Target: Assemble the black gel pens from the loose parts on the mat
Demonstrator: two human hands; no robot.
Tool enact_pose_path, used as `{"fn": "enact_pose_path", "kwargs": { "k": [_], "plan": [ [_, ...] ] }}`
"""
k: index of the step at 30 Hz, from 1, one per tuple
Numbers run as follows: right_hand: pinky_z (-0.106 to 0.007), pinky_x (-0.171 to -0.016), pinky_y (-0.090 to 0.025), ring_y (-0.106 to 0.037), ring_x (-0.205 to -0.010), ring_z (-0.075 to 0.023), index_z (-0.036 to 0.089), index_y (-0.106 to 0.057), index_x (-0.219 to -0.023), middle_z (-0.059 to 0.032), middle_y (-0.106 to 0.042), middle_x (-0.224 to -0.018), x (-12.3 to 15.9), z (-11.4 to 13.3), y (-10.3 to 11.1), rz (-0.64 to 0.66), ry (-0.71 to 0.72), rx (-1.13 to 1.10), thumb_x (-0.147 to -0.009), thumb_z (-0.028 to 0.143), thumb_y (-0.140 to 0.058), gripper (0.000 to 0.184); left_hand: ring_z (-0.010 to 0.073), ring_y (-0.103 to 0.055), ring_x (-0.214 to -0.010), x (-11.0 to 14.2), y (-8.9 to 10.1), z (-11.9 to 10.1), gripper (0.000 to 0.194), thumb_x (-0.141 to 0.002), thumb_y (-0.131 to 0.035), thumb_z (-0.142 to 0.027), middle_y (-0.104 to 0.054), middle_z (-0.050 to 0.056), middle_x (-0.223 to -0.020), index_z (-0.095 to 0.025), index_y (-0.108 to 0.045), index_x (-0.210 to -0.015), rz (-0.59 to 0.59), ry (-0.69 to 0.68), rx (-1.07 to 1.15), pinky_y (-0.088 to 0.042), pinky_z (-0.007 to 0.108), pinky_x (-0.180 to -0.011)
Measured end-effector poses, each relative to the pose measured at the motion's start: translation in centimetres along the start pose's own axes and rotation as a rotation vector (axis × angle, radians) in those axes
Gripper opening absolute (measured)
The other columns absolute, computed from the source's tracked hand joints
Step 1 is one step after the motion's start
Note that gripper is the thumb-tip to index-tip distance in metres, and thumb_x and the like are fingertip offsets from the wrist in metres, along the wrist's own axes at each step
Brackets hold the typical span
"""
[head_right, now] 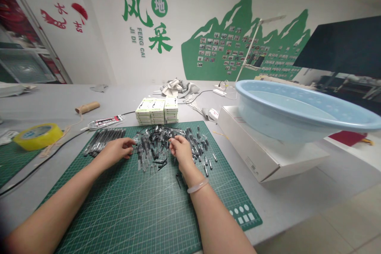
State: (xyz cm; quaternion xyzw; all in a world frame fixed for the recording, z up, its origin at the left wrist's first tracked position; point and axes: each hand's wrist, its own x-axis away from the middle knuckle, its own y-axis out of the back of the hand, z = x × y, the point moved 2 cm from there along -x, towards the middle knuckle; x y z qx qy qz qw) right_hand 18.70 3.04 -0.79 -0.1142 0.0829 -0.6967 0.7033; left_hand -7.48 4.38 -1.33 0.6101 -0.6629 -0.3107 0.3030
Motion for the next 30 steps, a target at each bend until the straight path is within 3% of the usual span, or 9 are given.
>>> {"fn": "enact_pose_path", "kwargs": {
  "k": [6, 11, 16, 21, 26, 30],
  "plan": [
    [-0.021, -0.041, -0.023, -0.038, -0.040, -0.0080, 0.020, -0.049, -0.066, 0.0053, -0.050, -0.051, -0.9, -0.4, 1.1, -0.077, 0.070, 0.123, -0.069, 0.033, -0.061, 0.018, 0.0174, -0.068, -0.065, 0.0, 0.0, 0.2, 0.030, -0.074, -0.050, -0.030, -0.073, 0.004, -0.084, -0.019, -0.065, -0.099, -0.004, -0.015, -0.012, -0.054, 0.024, -0.059],
    [-0.025, -0.055, -0.034, -0.050, -0.057, -0.0134, 0.020, -0.052, -0.062, 0.0023, -0.057, -0.059, -1.6, -0.4, 2.8, -0.206, 0.179, 0.613, -0.064, 0.018, -0.062, 0.010, 0.0172, -0.068, -0.061, 0.3, 0.3, -0.7, 0.030, -0.076, -0.048, -0.032, -0.073, 0.004, -0.084, -0.019, -0.065, -0.099, -0.022, -0.015, -0.092, -0.052, 0.024, -0.059],
    [-0.028, -0.065, -0.037, -0.058, -0.068, -0.0179, 0.021, -0.057, -0.065, -0.0025, -0.065, -0.070, -1.5, -0.7, 3.0, -0.173, 0.199, 0.949, -0.065, 0.013, -0.062, 0.009, 0.0170, -0.068, -0.059, 0.4, 0.3, -0.9, 0.030, -0.077, -0.047, -0.032, -0.072, 0.003, -0.080, -0.019, -0.064, -0.098, -0.029, -0.021, -0.125, -0.051, 0.024, -0.062],
    [-0.029, -0.066, -0.036, -0.060, -0.071, -0.0209, 0.020, -0.061, -0.071, -0.0068, -0.068, -0.075, -1.2, -0.6, 2.7, -0.172, 0.199, 1.072, -0.067, 0.013, -0.061, 0.008, 0.0163, -0.067, -0.059, 0.2, 0.1, -0.4, 0.027, -0.078, -0.047, -0.031, -0.072, 0.003, -0.081, -0.020, -0.064, -0.097, -0.024, -0.014, -0.101, -0.051, 0.024, -0.060],
    [-0.028, -0.062, -0.034, -0.058, -0.070, -0.0204, 0.021, -0.061, -0.073, -0.0061, -0.067, -0.074, -0.9, -0.3, 2.5, -0.176, 0.199, 1.054, -0.071, 0.019, -0.061, 0.002, 0.0164, -0.067, -0.061, 0.4, 0.3, -1.0, 0.027, -0.079, -0.047, -0.030, -0.072, 0.003, -0.085, -0.020, -0.064, -0.097, -0.019, -0.006, -0.111, -0.051, 0.024, -0.059],
    [-0.028, -0.060, -0.032, -0.056, -0.066, -0.0192, 0.022, -0.061, -0.075, -0.0041, -0.064, -0.071, -0.7, -0.3, 2.1, -0.166, 0.217, 1.006, -0.076, 0.026, -0.060, 0.004, 0.0216, -0.066, -0.078, 0.9, 0.5, -2.0, 0.026, -0.078, -0.049, -0.031, -0.071, 0.006, -0.092, -0.021, -0.067, -0.094, -0.107, -0.097, -0.261, -0.049, 0.029, -0.070]
  ]
}}
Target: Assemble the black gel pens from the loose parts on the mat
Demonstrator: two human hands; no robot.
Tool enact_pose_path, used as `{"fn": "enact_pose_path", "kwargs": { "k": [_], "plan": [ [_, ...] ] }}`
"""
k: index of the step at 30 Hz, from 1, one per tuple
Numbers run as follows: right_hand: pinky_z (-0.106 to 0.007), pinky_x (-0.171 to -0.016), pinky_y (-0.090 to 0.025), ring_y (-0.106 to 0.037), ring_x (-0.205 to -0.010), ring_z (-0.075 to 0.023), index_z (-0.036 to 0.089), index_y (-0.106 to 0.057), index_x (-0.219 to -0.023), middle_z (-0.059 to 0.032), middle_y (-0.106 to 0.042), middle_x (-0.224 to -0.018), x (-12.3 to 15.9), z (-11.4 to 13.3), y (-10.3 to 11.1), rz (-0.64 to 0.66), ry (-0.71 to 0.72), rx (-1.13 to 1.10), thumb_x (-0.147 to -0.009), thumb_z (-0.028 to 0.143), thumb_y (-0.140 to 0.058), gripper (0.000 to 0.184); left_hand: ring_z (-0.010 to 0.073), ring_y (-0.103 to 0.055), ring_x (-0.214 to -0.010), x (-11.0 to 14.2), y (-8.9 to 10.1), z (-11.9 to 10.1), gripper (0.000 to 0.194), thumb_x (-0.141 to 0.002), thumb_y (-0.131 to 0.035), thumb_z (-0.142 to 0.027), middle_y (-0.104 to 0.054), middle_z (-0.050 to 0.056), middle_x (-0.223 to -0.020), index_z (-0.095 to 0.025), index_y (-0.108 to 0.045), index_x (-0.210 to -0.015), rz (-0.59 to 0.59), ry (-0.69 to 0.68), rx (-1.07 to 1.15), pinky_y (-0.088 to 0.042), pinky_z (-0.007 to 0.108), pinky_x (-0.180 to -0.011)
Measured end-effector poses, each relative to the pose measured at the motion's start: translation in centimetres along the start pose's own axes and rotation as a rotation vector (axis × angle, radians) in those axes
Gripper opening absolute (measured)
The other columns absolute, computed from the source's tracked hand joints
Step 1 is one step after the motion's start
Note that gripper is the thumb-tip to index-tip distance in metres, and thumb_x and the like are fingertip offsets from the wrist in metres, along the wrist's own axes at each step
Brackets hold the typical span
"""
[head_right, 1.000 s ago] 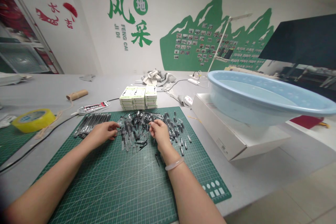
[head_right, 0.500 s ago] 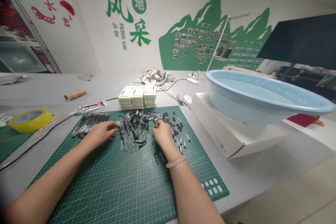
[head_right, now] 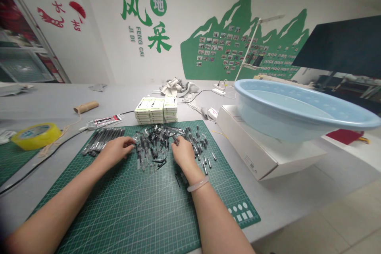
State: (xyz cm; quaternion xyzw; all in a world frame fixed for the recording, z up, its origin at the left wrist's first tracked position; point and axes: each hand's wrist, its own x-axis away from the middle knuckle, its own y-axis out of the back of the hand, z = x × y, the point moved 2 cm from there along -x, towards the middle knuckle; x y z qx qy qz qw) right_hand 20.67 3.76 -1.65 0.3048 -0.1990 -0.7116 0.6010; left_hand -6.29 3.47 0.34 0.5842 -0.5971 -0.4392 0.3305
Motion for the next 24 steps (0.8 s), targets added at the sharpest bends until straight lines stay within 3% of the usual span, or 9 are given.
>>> {"fn": "enact_pose_path", "kwargs": {
  "k": [6, 17, 24],
  "plan": [
    [-0.026, -0.060, -0.032, -0.055, -0.066, -0.0175, 0.022, -0.062, -0.076, -0.0027, -0.064, -0.072, 0.0, 0.1, -0.1, 0.020, 0.010, 0.040, -0.078, 0.026, -0.058, 0.006, 0.0224, -0.063, -0.087, 0.0, -0.6, -0.2, 0.026, -0.079, -0.047, -0.027, -0.069, 0.006, -0.091, -0.021, -0.067, -0.095, -0.050, -0.063, -0.080, -0.045, 0.030, -0.076],
    [-0.026, -0.062, -0.031, -0.058, -0.072, -0.0189, 0.020, -0.064, -0.083, -0.0060, -0.067, -0.078, -0.1, 0.0, 0.5, 0.007, -0.010, 0.221, -0.081, 0.020, -0.050, 0.014, 0.0218, -0.063, -0.087, -0.2, -0.2, 0.7, 0.029, -0.080, -0.046, -0.028, -0.068, 0.006, -0.093, -0.020, -0.068, -0.098, -0.078, 0.002, -0.046, -0.046, 0.029, -0.074],
    [-0.027, -0.061, -0.032, -0.058, -0.070, -0.0202, 0.020, -0.063, -0.078, -0.0070, -0.067, -0.076, 0.0, -0.1, 0.3, -0.003, -0.002, 0.185, -0.080, 0.019, -0.050, 0.013, 0.0222, -0.064, -0.087, -0.2, -0.4, 0.8, 0.029, -0.080, -0.046, -0.029, -0.068, 0.006, -0.093, -0.020, -0.067, -0.097, -0.044, 0.004, -0.061, -0.046, 0.029, -0.074]
  ]
}}
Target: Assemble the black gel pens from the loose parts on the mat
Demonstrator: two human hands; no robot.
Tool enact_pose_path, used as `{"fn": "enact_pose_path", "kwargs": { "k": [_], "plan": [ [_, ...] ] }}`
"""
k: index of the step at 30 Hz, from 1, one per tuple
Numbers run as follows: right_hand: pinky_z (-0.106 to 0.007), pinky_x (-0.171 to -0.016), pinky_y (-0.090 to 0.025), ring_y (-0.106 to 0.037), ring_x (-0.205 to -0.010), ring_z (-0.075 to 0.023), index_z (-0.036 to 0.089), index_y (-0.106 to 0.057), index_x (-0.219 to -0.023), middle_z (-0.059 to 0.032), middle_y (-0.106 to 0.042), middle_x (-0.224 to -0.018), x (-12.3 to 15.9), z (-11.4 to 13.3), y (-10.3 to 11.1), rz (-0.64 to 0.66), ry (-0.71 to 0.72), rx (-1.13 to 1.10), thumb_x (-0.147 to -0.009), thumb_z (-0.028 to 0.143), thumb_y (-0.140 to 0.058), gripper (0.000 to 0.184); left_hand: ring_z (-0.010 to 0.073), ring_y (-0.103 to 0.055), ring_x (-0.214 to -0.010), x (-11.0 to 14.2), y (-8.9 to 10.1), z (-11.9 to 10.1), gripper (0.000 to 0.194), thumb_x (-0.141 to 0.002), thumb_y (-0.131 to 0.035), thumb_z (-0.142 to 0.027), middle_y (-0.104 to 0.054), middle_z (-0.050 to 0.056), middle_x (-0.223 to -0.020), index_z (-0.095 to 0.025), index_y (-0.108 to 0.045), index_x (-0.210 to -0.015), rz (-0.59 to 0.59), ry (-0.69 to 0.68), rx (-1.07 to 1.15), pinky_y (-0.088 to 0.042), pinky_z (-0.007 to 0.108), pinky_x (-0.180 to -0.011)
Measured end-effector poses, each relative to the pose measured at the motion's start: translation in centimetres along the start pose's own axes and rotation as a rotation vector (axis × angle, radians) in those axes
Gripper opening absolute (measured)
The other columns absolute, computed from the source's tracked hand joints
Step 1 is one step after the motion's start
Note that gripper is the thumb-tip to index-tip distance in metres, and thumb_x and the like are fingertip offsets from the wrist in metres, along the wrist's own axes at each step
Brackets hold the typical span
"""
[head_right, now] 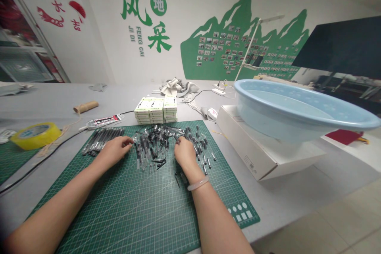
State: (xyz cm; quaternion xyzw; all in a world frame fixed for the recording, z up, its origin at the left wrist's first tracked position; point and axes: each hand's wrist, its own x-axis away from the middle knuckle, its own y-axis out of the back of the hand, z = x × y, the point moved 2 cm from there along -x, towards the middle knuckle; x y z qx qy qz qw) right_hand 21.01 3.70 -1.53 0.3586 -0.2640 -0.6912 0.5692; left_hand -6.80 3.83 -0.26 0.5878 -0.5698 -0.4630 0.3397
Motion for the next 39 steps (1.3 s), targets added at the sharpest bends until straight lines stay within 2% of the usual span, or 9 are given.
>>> {"fn": "enact_pose_path", "kwargs": {
  "k": [5, 11, 13, 16, 20, 24, 28, 35, 39],
  "plan": [
    [-0.027, -0.061, -0.034, -0.056, -0.066, -0.0191, 0.020, -0.061, -0.073, -0.0041, -0.065, -0.071, -0.3, -0.1, -0.1, -0.035, 0.026, -0.155, -0.075, 0.018, -0.053, 0.008, 0.0229, -0.063, -0.088, -0.1, -0.1, 0.0, 0.028, -0.079, -0.047, -0.029, -0.068, 0.006, -0.092, -0.020, -0.068, -0.095, -0.004, -0.017, -0.015, -0.045, 0.031, -0.077],
    [-0.027, -0.062, -0.038, -0.055, -0.063, -0.0178, 0.018, -0.060, -0.095, -0.0007, -0.061, -0.069, -0.5, 0.1, 1.5, -0.333, -0.005, -0.501, -0.080, 0.030, -0.051, 0.021, 0.0223, -0.063, -0.088, -0.2, 0.3, 0.6, 0.029, -0.080, -0.046, -0.028, -0.069, 0.006, -0.094, -0.020, -0.067, -0.098, -0.053, -0.004, -0.014, -0.046, 0.031, -0.078],
    [-0.026, -0.061, -0.038, -0.054, -0.063, -0.0171, 0.019, -0.061, -0.092, 0.0003, -0.060, -0.069, -0.3, 0.6, 1.6, -0.312, 0.056, -0.525, -0.080, 0.030, -0.050, 0.019, 0.0222, -0.063, -0.089, -0.2, 0.4, 0.7, 0.029, -0.080, -0.046, -0.027, -0.069, 0.006, -0.095, -0.020, -0.068, -0.099, -0.063, -0.001, -0.025, -0.046, 0.031, -0.079],
    [-0.025, -0.061, -0.037, -0.053, -0.062, -0.0161, 0.020, -0.061, -0.082, 0.0016, -0.058, -0.066, 0.0, 1.2, 0.9, -0.183, 0.123, -0.494, -0.079, 0.027, -0.050, 0.013, 0.0227, -0.064, -0.091, -0.3, 0.4, 0.7, 0.034, -0.081, -0.044, -0.026, -0.070, 0.007, -0.099, -0.018, -0.068, -0.105, -0.065, 0.012, -0.062, -0.046, 0.030, -0.082],
    [-0.026, -0.060, -0.036, -0.053, -0.062, -0.0158, 0.020, -0.061, -0.079, 0.0013, -0.060, -0.067, 0.2, 1.2, -0.1, -0.086, 0.119, -0.448, -0.077, 0.024, -0.050, 0.012, 0.0250, -0.063, -0.098, -0.4, 0.0, 0.7, 0.045, -0.082, -0.040, -0.022, -0.069, 0.012, -0.107, -0.012, -0.063, -0.119, -0.047, 0.048, -0.150, -0.045, 0.032, -0.088],
    [-0.025, -0.059, -0.035, -0.054, -0.062, -0.0158, 0.021, -0.062, -0.080, 0.0013, -0.060, -0.068, 0.2, 1.0, -0.5, -0.072, 0.093, -0.413, -0.077, 0.024, -0.050, 0.013, 0.0274, -0.063, -0.102, -0.5, -0.9, 0.7, 0.049, -0.081, -0.038, -0.019, -0.069, 0.017, -0.108, -0.006, -0.061, -0.122, -0.017, 0.069, -0.226, -0.045, 0.035, -0.091],
    [-0.026, -0.058, -0.035, -0.054, -0.061, -0.0156, 0.021, -0.062, -0.078, 0.0016, -0.060, -0.066, 0.3, 1.0, -0.6, -0.074, 0.092, -0.387, -0.077, 0.025, -0.050, 0.013, 0.0271, -0.063, -0.103, -0.6, -1.2, 0.6, 0.048, -0.080, -0.038, -0.019, -0.068, 0.017, -0.111, -0.007, -0.062, -0.120, -0.011, 0.072, -0.229, -0.045, 0.034, -0.092],
    [-0.026, -0.059, -0.038, -0.053, -0.058, -0.0156, 0.020, -0.060, -0.074, 0.0030, -0.057, -0.059, 0.0, 1.1, -0.3, -0.047, 0.058, -0.510, -0.076, 0.024, -0.050, 0.011, 0.0255, -0.063, -0.106, -0.8, 1.0, 1.5, 0.047, -0.082, -0.038, -0.021, -0.068, 0.012, -0.116, -0.010, -0.063, -0.120, -0.103, 0.149, -0.153, -0.045, 0.033, -0.095],
    [-0.025, -0.059, -0.038, -0.053, -0.058, -0.0155, 0.019, -0.060, -0.078, 0.0029, -0.056, -0.060, 0.1, 1.5, 0.9, -0.102, 0.056, -0.601, -0.077, 0.028, -0.051, 0.012, 0.0278, -0.063, -0.106, -0.9, 1.1, 2.4, 0.045, -0.082, -0.039, -0.022, -0.069, 0.013, -0.114, -0.011, -0.066, -0.117, -0.064, 0.182, -0.193, -0.045, 0.035, -0.094]
  ]
}}
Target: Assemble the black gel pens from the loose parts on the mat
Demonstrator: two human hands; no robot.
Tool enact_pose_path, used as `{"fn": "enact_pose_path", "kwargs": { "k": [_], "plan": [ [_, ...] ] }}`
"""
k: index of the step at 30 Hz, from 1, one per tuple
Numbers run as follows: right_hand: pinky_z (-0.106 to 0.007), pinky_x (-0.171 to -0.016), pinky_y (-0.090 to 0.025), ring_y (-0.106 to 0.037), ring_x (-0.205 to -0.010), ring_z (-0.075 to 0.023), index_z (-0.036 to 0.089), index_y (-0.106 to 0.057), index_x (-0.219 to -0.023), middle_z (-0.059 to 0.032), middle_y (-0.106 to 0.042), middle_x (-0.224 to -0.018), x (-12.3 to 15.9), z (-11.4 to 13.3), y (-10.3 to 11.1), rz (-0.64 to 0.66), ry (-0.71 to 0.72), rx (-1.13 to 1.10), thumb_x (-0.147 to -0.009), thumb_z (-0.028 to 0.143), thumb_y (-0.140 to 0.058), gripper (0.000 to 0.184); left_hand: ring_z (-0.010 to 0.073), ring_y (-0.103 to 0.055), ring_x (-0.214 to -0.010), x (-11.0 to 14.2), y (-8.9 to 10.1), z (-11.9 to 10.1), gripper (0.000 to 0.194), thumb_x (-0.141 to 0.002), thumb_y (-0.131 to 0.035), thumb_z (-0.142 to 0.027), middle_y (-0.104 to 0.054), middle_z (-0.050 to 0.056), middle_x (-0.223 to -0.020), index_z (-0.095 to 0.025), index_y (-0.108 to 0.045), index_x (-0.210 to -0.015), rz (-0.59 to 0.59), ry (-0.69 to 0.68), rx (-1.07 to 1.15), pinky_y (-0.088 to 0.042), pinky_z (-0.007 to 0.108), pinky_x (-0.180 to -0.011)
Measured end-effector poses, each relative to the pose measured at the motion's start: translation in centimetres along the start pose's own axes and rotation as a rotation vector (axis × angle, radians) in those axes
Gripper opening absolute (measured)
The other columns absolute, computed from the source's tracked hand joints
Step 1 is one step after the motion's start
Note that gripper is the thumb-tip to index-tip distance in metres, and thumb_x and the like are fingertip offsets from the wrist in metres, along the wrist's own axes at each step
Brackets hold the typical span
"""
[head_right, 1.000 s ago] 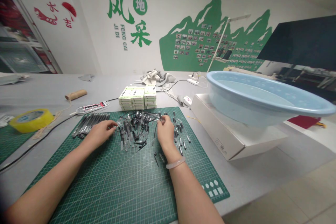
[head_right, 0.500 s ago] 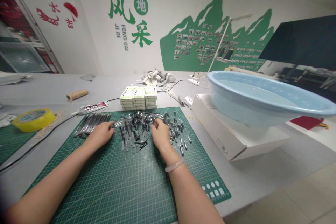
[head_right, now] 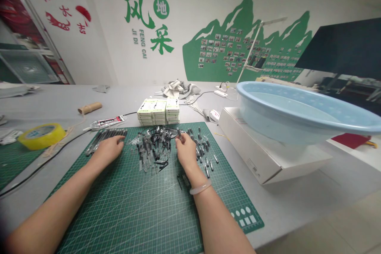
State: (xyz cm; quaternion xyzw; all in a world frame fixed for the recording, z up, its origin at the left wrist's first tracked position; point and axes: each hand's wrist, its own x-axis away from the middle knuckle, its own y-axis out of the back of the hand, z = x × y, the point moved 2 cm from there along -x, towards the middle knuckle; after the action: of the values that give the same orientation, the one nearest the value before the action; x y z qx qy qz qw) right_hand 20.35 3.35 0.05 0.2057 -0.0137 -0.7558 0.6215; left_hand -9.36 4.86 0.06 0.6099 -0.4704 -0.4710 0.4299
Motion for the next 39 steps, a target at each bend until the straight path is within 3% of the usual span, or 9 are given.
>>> {"fn": "enact_pose_path", "kwargs": {
  "k": [2, 6, 10, 32, 39],
  "plan": [
    [-0.025, -0.060, -0.038, -0.052, -0.060, -0.0152, 0.019, -0.061, -0.083, 0.0028, -0.056, -0.062, 0.2, 0.8, 0.2, -0.023, 0.070, -0.012, -0.080, 0.030, -0.051, 0.015, 0.0283, -0.064, -0.106, 0.0, -0.5, 0.2, 0.046, -0.082, -0.039, -0.023, -0.069, 0.014, -0.113, -0.011, -0.066, -0.118, 0.024, -0.007, -0.013, -0.045, 0.035, -0.094],
    [-0.024, -0.060, -0.036, -0.051, -0.062, -0.0146, 0.019, -0.061, -0.082, 0.0032, -0.055, -0.063, 0.8, 1.6, -0.2, 0.079, 0.160, -0.001, -0.081, 0.029, -0.051, 0.014, 0.0301, -0.063, -0.107, -0.1, -1.6, 0.1, 0.048, -0.082, -0.039, -0.023, -0.068, 0.016, -0.115, -0.008, -0.065, -0.118, 0.046, -0.038, -0.024, -0.045, 0.037, -0.095],
    [-0.025, -0.058, -0.034, -0.049, -0.059, -0.0143, 0.019, -0.060, -0.074, 0.0035, -0.054, -0.062, 0.9, 1.1, -0.6, 0.077, 0.115, 0.044, -0.080, 0.028, -0.051, 0.014, 0.0296, -0.062, -0.108, 0.0, -2.1, -0.2, 0.048, -0.083, -0.038, -0.024, -0.067, 0.016, -0.116, -0.008, -0.065, -0.119, 0.062, -0.065, -0.025, -0.044, 0.036, -0.096],
    [-0.024, -0.058, -0.034, -0.051, -0.061, -0.0154, 0.020, -0.061, -0.076, 0.0025, -0.059, -0.064, 0.6, 0.1, -0.5, 0.046, 0.111, 0.116, -0.082, 0.030, -0.049, 0.017, 0.0311, -0.061, -0.111, -1.2, -3.0, 0.3, 0.049, -0.081, -0.040, -0.025, -0.064, 0.019, -0.121, -0.005, -0.064, -0.119, 0.074, -0.032, -0.017, -0.044, 0.037, -0.096],
    [-0.024, -0.058, -0.034, -0.050, -0.060, -0.0155, 0.020, -0.060, -0.073, 0.0026, -0.057, -0.062, 0.5, -0.1, -0.7, 0.044, 0.107, 0.125, -0.081, 0.030, -0.049, 0.017, 0.0281, -0.061, -0.110, -0.9, -2.9, 0.6, 0.048, -0.081, -0.042, -0.025, -0.066, 0.015, -0.120, -0.011, -0.064, -0.120, 0.073, -0.025, -0.013, -0.044, 0.033, -0.095]
  ]
}}
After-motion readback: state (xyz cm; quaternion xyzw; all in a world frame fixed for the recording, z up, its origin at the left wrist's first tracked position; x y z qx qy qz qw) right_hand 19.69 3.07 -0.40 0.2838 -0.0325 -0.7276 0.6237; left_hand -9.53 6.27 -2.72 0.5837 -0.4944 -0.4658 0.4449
